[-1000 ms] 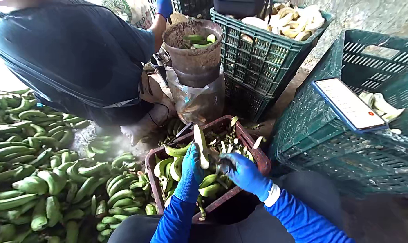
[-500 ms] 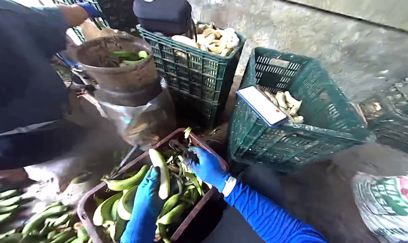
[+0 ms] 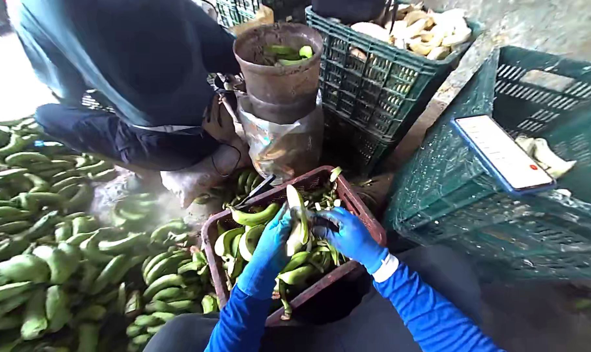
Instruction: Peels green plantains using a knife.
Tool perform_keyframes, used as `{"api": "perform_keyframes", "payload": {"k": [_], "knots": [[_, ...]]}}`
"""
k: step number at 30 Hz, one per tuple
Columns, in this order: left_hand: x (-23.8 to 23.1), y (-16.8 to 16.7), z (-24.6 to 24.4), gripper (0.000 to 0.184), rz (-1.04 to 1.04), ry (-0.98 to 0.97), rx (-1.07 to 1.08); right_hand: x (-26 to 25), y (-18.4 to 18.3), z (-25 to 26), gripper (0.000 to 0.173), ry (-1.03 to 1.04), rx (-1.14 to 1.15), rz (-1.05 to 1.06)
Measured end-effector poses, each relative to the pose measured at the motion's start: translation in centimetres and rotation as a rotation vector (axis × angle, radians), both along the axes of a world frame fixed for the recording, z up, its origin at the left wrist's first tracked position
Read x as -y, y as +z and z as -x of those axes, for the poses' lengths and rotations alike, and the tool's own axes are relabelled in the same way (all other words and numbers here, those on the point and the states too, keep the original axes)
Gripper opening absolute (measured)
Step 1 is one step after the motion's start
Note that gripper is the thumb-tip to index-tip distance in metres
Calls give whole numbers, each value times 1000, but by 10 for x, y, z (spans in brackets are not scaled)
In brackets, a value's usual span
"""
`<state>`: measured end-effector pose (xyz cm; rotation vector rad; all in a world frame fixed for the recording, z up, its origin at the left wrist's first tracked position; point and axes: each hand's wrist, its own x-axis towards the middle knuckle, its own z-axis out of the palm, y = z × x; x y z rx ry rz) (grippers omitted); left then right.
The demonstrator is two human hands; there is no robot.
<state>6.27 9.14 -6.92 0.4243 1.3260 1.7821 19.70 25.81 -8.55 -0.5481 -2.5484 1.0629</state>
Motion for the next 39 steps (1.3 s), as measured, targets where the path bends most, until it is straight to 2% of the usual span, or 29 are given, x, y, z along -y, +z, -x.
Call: {"api": "perform_keyframes", "payload": {"k": [3, 5, 7, 8, 11, 14, 18, 24, 27, 31, 33, 36, 38, 39], "knots": [[5, -2, 3, 48, 29, -357, 104, -33, -3, 8, 38, -175, 130, -4], [1, -9, 1, 55, 2, -411, 131, -44, -2, 8, 41, -293, 189, 13], [-3, -14, -1, 58, -61, -315, 130, -41, 0, 6, 47, -351, 135, 7], [-5, -17, 0, 54, -98, -222, 152, -34, 2, 4, 49, -351, 78, -8], [-9, -22, 4, 38, -238, 76, 272, -1, 4, -7, 48, -255, -115, -41], [-11, -18, 9, 31, -241, 348, 372, 27, -2, -18, 46, -131, -163, -81], [-9, -20, 10, 24, -200, 427, 343, 31, -6, -20, 49, -54, -138, -83], [-14, -18, 7, 32, -86, 512, 202, 27, -11, -17, 48, 20, -166, -114], [-4, -11, 3, 34, -80, 320, 163, 18, -10, -12, 45, 47, -152, -71], [10, -4, 0, 41, -118, -284, 282, -18, -4, 1, 39, 16, 44, 67], [7, -10, -1, 40, -156, -469, 411, -38, -5, 7, 37, -75, 231, 105], [-1, -13, -7, 51, -231, -423, 325, -50, -9, 9, 42, -268, 303, 145], [-7, -15, -8, 56, -222, -221, 206, -45, -4, 4, 49, -325, 227, 116], [-10, -17, -7, 52, -219, -89, 206, -40, -1, 2, 51, -329, 170, 80]]}}
